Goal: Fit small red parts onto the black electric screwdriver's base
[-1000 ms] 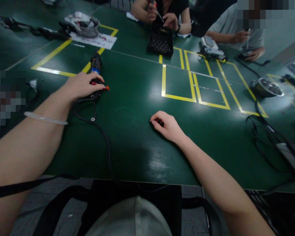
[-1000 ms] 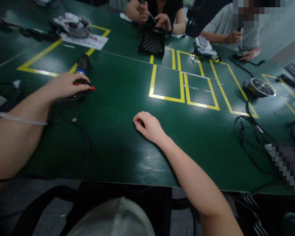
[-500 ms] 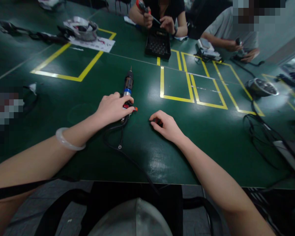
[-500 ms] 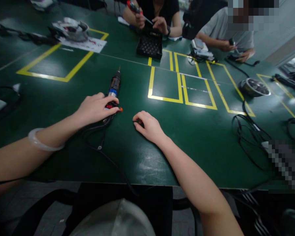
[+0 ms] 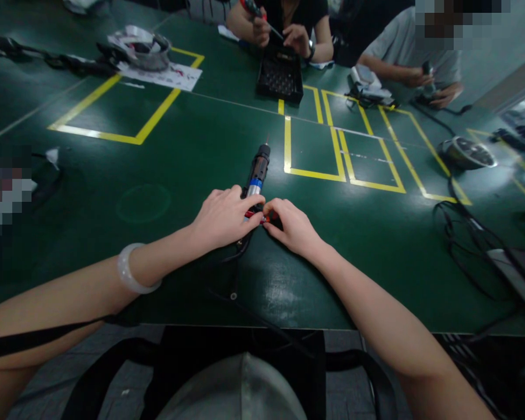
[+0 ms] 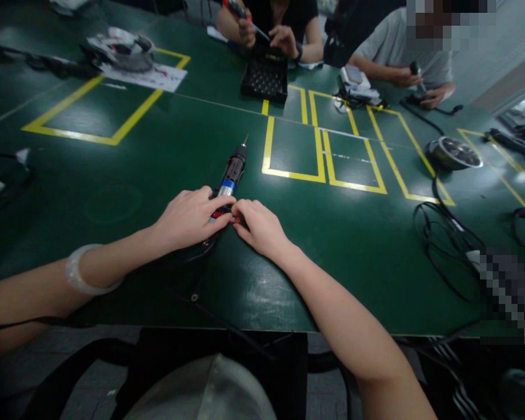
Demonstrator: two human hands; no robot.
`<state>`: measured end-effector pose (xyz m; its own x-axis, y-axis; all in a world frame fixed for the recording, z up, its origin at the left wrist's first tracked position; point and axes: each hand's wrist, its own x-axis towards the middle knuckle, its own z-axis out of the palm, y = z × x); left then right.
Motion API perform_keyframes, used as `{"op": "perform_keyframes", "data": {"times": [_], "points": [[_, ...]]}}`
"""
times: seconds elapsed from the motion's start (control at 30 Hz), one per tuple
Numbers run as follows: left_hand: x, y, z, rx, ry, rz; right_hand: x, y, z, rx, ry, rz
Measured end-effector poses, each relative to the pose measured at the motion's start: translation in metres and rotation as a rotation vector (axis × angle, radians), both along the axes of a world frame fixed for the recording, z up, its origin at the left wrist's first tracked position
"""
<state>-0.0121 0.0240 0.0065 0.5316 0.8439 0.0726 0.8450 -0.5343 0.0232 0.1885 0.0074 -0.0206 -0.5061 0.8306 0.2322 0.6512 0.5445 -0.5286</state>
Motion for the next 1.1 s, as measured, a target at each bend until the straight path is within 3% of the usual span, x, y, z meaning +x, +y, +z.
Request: {"op": "perform_keyframes", "data": {"times": [0.33,1.1], "points": [[-0.029,0.036,0.002,-0.152,-0.013,-0.174,0.010,0.005,0.005,-0.061,0.119,0.041],[-0.028,0.033,0.001,-0.120,-0.004,-0.171,-0.007,0.002,0.001,-0.035,0.205,0.094]]}}
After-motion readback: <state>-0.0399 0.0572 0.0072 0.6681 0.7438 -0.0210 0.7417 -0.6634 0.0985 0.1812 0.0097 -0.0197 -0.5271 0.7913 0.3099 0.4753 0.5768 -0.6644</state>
